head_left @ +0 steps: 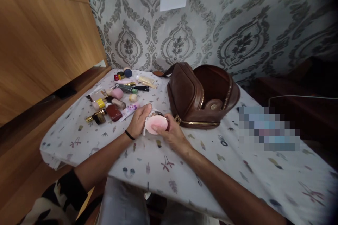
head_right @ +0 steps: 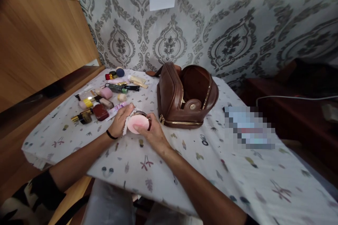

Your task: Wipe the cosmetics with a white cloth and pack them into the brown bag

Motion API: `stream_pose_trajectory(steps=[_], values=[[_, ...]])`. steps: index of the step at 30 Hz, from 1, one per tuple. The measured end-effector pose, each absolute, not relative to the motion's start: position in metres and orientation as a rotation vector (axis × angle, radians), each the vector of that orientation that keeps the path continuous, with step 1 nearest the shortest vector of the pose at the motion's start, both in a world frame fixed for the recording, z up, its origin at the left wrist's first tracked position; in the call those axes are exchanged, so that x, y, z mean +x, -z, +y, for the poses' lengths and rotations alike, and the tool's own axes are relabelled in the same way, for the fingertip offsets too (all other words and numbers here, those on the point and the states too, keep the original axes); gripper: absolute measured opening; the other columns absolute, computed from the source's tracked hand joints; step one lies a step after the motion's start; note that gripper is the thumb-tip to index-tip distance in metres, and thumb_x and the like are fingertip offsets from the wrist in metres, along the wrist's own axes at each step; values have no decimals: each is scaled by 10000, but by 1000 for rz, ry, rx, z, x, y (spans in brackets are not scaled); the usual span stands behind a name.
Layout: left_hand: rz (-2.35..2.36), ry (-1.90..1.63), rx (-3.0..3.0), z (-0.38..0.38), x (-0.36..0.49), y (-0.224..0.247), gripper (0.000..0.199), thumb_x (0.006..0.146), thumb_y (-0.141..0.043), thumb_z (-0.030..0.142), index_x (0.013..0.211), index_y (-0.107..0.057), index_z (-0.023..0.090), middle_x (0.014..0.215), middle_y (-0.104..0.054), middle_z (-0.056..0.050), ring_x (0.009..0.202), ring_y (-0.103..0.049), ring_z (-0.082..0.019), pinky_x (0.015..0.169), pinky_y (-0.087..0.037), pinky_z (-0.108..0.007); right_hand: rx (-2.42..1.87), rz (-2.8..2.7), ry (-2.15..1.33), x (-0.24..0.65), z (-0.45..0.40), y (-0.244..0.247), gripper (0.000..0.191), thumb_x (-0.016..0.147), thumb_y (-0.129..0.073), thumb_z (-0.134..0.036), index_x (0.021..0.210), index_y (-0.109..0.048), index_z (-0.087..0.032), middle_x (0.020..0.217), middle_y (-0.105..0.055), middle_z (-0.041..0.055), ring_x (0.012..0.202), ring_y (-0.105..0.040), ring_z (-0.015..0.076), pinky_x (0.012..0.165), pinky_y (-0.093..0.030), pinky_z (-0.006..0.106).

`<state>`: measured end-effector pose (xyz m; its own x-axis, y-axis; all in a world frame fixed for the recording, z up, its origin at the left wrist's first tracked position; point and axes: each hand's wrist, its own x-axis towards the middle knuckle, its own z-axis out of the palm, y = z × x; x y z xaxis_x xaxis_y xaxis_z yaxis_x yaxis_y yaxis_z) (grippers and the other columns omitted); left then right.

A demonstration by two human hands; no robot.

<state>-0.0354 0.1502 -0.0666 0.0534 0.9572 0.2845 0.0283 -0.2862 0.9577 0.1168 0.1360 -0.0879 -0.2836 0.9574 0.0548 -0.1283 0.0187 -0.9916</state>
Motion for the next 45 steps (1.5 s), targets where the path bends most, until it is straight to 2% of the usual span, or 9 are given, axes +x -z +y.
stream_pose_trajectory(steps=[4,10,18,22,25,33,36,40,45], values=[[1066,-1383,1385,152,-38,69,636,782,-519,787,590,-335,209,534,-310,60,505,-278,-87,473,-251,-255,-854,-1267,-1575,114,133,86,413,673,-836,-450,863,-564,-205,791,-596,-35,740,-556,137,672,-475,262],[1051,-1447,1520,147,-34,64,585,836,-494,749,666,-471,190,643,-475,18,632,-441,-129,601,-379,-272,-706,-878,-1765,111,134,84,404,692,-825,-498,948,-646,-242,962,-655,-5,847,-612,165,705,-552,297],[1071,-1410,1398,151,-39,67,599,835,-492,748,596,-384,210,535,-355,49,503,-325,-106,485,-282,-268,-743,-976,-1788,115,131,79,319,667,-860,-406,784,-655,-191,755,-605,-37,703,-546,109,664,-503,240],[1101,-1457,1525,147,-37,63,587,883,-397,743,786,-578,194,711,-551,-6,686,-510,-156,641,-418,-278,-710,-897,-1714,113,134,80,319,661,-860,-424,813,-685,-203,802,-652,-26,766,-569,117,729,-475,232],[1086,-1500,1607,146,-35,64,557,900,-403,717,924,-609,200,868,-604,-28,847,-558,-181,780,-446,-291,-704,-860,-1687,112,135,81,334,635,-877,-419,800,-667,-218,817,-666,-27,783,-586,126,731,-490,241],[1031,-1464,1479,154,-39,70,533,876,-526,663,633,-394,207,594,-347,45,554,-344,-115,540,-322,-272,-794,-942,-1788,109,125,79,469,575,-912,-290,954,-645,-215,952,-678,3,895,-633,192,718,-584,321],[1066,-1481,1587,151,-38,70,495,919,-455,653,729,-505,199,673,-459,19,651,-455,-139,624,-396,-278,-775,-878,-1795,109,125,77,471,601,-903,-270,991,-643,-229,1016,-680,4,934,-640,196,722,-600,324],[1097,-1434,1804,144,-34,68,494,948,-395,642,1019,-592,194,956,-629,-44,909,-577,-191,844,-448,-316,-684,-771,-1845,111,130,79,399,672,-870,-364,983,-654,-240,1026,-699,12,960,-652,202,753,-602,334],[1115,-1452,1794,144,-37,65,490,958,-382,625,912,-600,189,830,-603,-25,804,-554,-176,748,-440,-300,-675,-785,-1953,111,132,83,386,700,-832,-488,959,-686,-242,987,-722,26,898,-657,200,678,-578,294]])
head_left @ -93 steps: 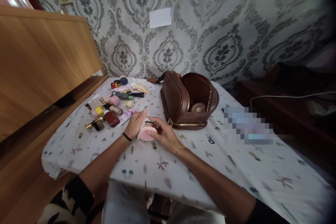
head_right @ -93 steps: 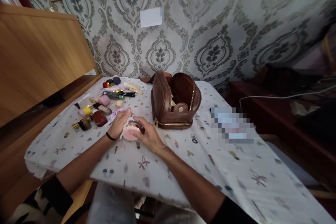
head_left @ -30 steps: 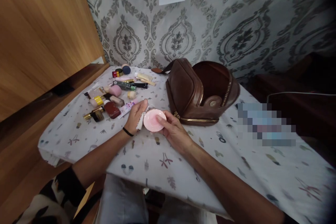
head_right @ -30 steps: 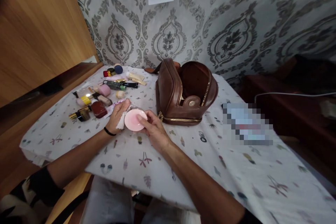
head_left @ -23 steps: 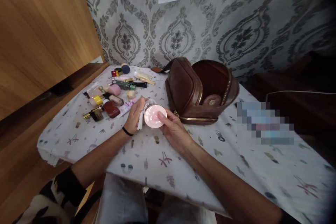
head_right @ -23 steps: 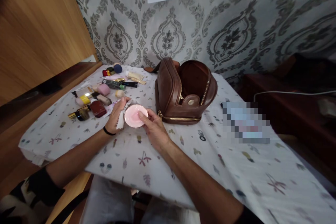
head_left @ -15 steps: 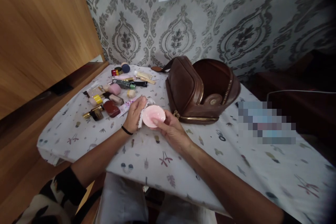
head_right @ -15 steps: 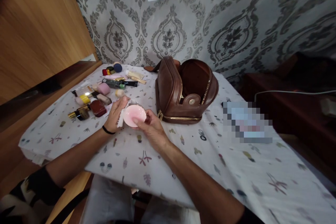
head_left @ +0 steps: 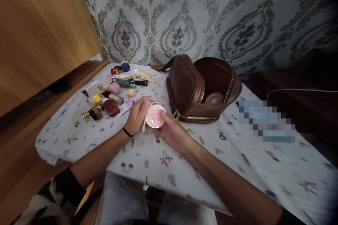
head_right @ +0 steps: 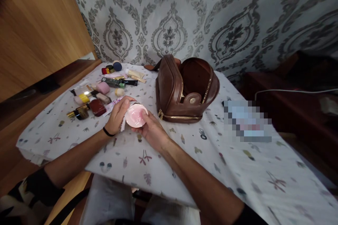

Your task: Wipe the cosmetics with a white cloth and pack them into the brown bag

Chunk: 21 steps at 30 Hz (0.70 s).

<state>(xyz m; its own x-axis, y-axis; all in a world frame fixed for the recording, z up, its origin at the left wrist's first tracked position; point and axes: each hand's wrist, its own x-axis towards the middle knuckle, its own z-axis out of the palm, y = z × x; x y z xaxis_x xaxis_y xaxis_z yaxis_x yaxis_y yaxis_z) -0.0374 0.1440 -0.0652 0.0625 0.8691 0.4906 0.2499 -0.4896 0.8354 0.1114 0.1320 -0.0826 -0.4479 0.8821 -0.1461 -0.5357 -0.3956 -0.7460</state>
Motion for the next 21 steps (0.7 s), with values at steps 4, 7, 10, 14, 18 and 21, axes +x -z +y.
stream_pose_trajectory(steps=[4,7,10,14,18,21], values=[[1128,-1502,1614,146,-41,66,505,933,-424,644,746,-566,197,659,-502,10,641,-469,-150,622,-402,-290,-732,-904,-1927,114,130,78,398,644,-877,-442,914,-733,-187,890,-723,28,802,-638,160,704,-543,273],[1131,-1490,1549,146,-41,66,519,908,-450,669,721,-570,201,623,-486,13,602,-442,-148,593,-388,-293,-751,-943,-1924,116,129,74,382,629,-886,-420,882,-749,-169,824,-718,20,748,-616,136,717,-520,270],[1139,-1517,1554,145,-41,64,524,904,-445,680,797,-615,197,696,-566,-4,686,-520,-168,673,-432,-296,-737,-896,-1895,115,129,75,330,628,-893,-382,831,-742,-169,789,-711,6,717,-601,115,704,-507,240],[1140,-1497,1735,142,-40,62,537,961,-349,635,982,-649,190,943,-670,-54,925,-609,-209,868,-457,-322,-690,-695,-1896,113,132,79,310,627,-903,-344,818,-723,-179,806,-721,7,715,-620,123,660,-525,231],[1075,-1422,1975,140,-39,69,562,929,-467,608,1292,-521,182,1302,-584,-123,1227,-532,-267,1076,-375,-393,-638,-461,-1933,113,135,77,304,615,-916,-270,827,-715,-188,858,-744,7,759,-657,141,674,-566,250],[1062,-1382,2040,141,-37,75,868,719,-758,587,1402,-397,192,1420,-486,-145,1312,-468,-316,1122,-345,-431,-592,-373,-1977,113,133,73,268,664,-891,-249,850,-712,-176,843,-747,5,703,-641,111,618,-540,205]])
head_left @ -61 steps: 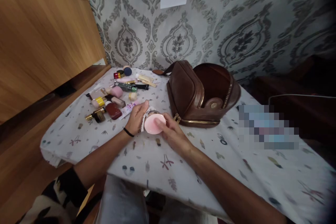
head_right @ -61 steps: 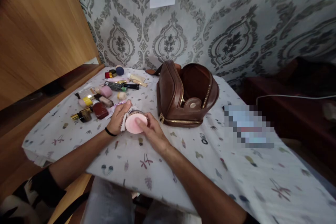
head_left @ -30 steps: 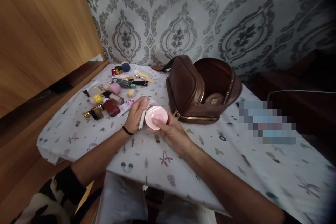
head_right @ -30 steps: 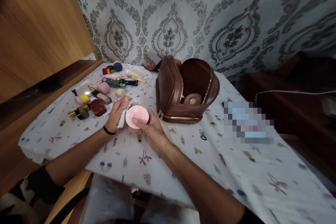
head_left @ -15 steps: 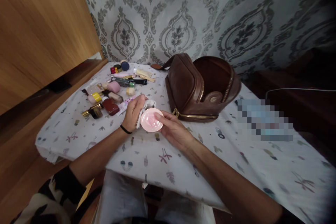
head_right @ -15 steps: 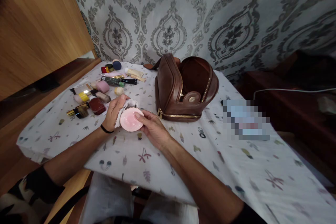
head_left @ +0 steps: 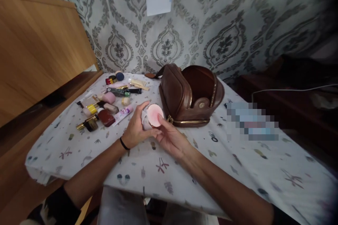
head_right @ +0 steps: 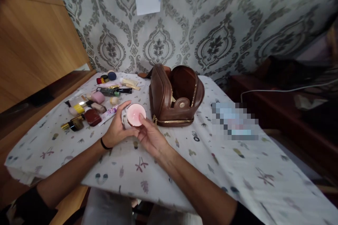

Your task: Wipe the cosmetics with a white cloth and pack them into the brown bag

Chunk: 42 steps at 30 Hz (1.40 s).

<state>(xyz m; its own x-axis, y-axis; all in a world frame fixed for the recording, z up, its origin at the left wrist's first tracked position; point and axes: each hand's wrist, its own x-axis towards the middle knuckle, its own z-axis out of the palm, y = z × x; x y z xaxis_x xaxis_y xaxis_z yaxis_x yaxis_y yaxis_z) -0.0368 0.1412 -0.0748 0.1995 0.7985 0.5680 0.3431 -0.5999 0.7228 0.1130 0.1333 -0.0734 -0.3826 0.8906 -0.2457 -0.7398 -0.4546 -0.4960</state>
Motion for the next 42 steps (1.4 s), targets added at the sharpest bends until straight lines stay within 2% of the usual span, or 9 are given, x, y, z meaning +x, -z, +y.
stream_pose_trajectory(steps=[6,9,12,17,26,29,33,37,42], values=[[1075,-1397,1836,143,-37,70,803,609,-863,489,1269,-505,204,1215,-599,-101,1113,-588,-281,1000,-455,-405,-572,-483,-2168,115,127,71,301,719,-853,-354,880,-682,-167,810,-721,6,749,-655,127,780,-542,271],[991,-1404,1667,146,-41,70,715,646,-833,501,1221,-529,206,1064,-632,-61,933,-619,-215,848,-508,-334,-583,-511,-2191,117,127,70,350,720,-834,-435,881,-675,-168,824,-702,17,782,-657,146,697,-522,253],[926,-1388,1613,149,-45,72,664,678,-795,551,1192,-568,196,1003,-652,-65,911,-615,-222,829,-511,-342,-605,-479,-2144,120,132,68,343,736,-806,-480,829,-667,-181,719,-656,-16,645,-603,117,543,-455,214],[896,-1292,1645,150,-48,70,630,702,-770,577,1199,-630,217,1073,-684,-90,956,-631,-263,860,-518,-378,-605,-465,-2071,126,139,69,189,772,-806,-308,812,-681,-172,646,-647,-28,529,-533,78,465,-407,182],[1135,-1471,1671,150,-50,62,362,895,-603,486,1054,-711,180,1037,-733,-72,949,-661,-214,895,-495,-327,-493,-538,-2086,118,131,74,380,652,-888,-195,969,-687,-133,841,-761,52,781,-730,154,793,-577,255],[1144,-1408,1841,146,-46,63,431,857,-648,482,1177,-663,194,1190,-690,-88,1102,-628,-255,1004,-457,-373,-452,-489,-2090,117,131,74,327,685,-866,-179,956,-689,-130,828,-754,36,781,-720,137,834,-572,265],[1149,-1325,2010,143,-39,68,820,648,-841,411,1365,-495,214,1396,-545,-121,1286,-510,-314,1121,-366,-447,-451,-456,-2089,117,131,75,280,704,-858,-222,912,-692,-136,818,-743,10,725,-685,109,762,-563,240],[1150,-1323,1890,145,-43,67,743,672,-828,385,1321,-510,214,1289,-605,-109,1183,-578,-279,1067,-423,-426,-492,-509,-2158,117,131,75,279,736,-836,-352,860,-682,-155,763,-712,3,717,-675,133,724,-560,268],[891,-1248,1617,152,-54,70,702,701,-803,486,1291,-563,189,1170,-678,-105,1040,-646,-243,930,-510,-341,-577,-438,-2098,121,135,70,237,792,-789,-364,828,-687,-153,680,-656,-11,582,-602,91,493,-459,178]])
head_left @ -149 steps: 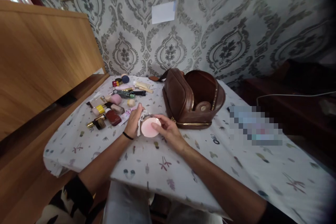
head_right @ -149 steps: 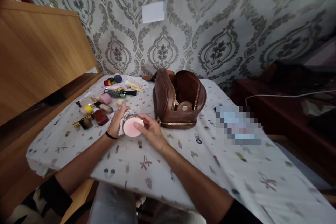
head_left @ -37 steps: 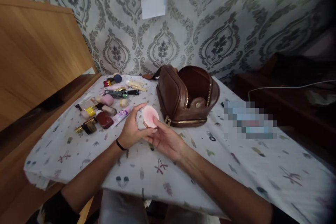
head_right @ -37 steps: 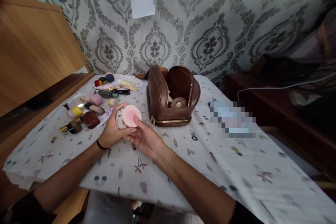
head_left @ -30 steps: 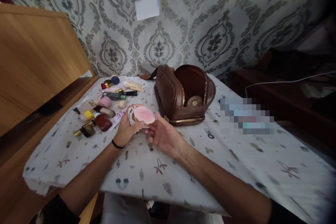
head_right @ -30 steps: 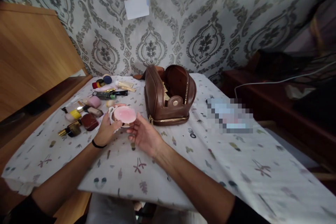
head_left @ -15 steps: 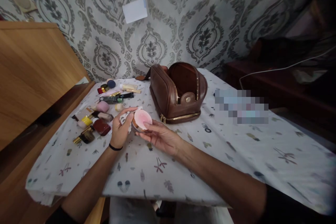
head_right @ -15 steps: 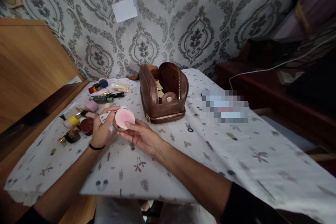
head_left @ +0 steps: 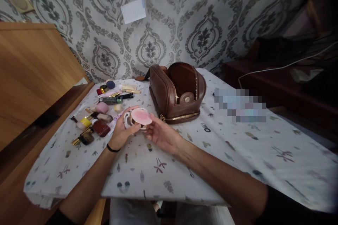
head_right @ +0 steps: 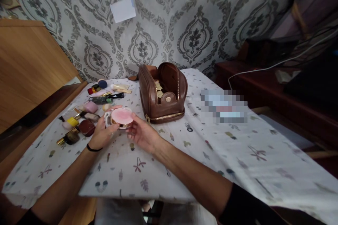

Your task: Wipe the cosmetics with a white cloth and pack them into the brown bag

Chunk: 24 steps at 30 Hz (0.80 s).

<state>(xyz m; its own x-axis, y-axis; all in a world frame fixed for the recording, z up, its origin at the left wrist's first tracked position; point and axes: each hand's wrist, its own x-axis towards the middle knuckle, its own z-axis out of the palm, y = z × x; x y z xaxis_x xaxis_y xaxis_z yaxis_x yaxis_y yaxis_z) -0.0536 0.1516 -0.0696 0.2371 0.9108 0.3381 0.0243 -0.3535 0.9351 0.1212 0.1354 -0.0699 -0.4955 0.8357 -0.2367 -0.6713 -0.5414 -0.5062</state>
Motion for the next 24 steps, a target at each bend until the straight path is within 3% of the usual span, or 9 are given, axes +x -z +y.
stream_pose_trajectory(steps=[3,10,13,17,21,24], values=[[874,-1238,1605,153,-55,71,683,721,-783,513,1292,-596,187,1241,-667,-121,1121,-628,-274,990,-485,-362,-570,-384,-2071,126,139,68,169,794,-793,-287,801,-687,-156,626,-639,-21,520,-544,75,451,-425,162],[1126,-1476,1745,148,-52,57,364,859,-682,422,1141,-708,194,1199,-718,-88,1143,-648,-254,1047,-463,-374,-547,-463,-2030,119,136,75,275,696,-867,-210,882,-684,-120,793,-747,61,712,-703,129,666,-558,187],[1133,-1484,1911,146,-51,57,295,901,-638,365,1130,-714,194,1228,-709,-89,1164,-645,-246,1049,-473,-382,-511,-386,-1978,114,135,79,331,649,-886,-140,885,-653,-162,804,-753,34,735,-718,140,732,-592,231],[989,-1388,2274,144,-48,61,322,932,-581,261,1240,-657,206,1384,-610,-102,1322,-534,-251,1127,-411,-433,-461,-276,-1935,116,138,82,249,709,-827,-68,857,-654,-169,816,-742,0,753,-704,107,796,-604,243],[844,-1266,2585,141,-44,63,370,922,-551,168,1284,-621,208,1396,-597,-116,1394,-451,-265,1135,-389,-485,-440,-221,-1944,119,141,81,138,773,-762,-43,832,-687,-142,788,-723,-2,736,-684,92,760,-605,201],[751,-1211,2669,137,-43,62,341,911,-534,128,1221,-654,207,1321,-652,-119,1367,-483,-272,1098,-416,-500,-414,-187,-1970,120,142,78,78,822,-762,-158,871,-702,-149,802,-716,1,701,-663,88,689,-601,181]])
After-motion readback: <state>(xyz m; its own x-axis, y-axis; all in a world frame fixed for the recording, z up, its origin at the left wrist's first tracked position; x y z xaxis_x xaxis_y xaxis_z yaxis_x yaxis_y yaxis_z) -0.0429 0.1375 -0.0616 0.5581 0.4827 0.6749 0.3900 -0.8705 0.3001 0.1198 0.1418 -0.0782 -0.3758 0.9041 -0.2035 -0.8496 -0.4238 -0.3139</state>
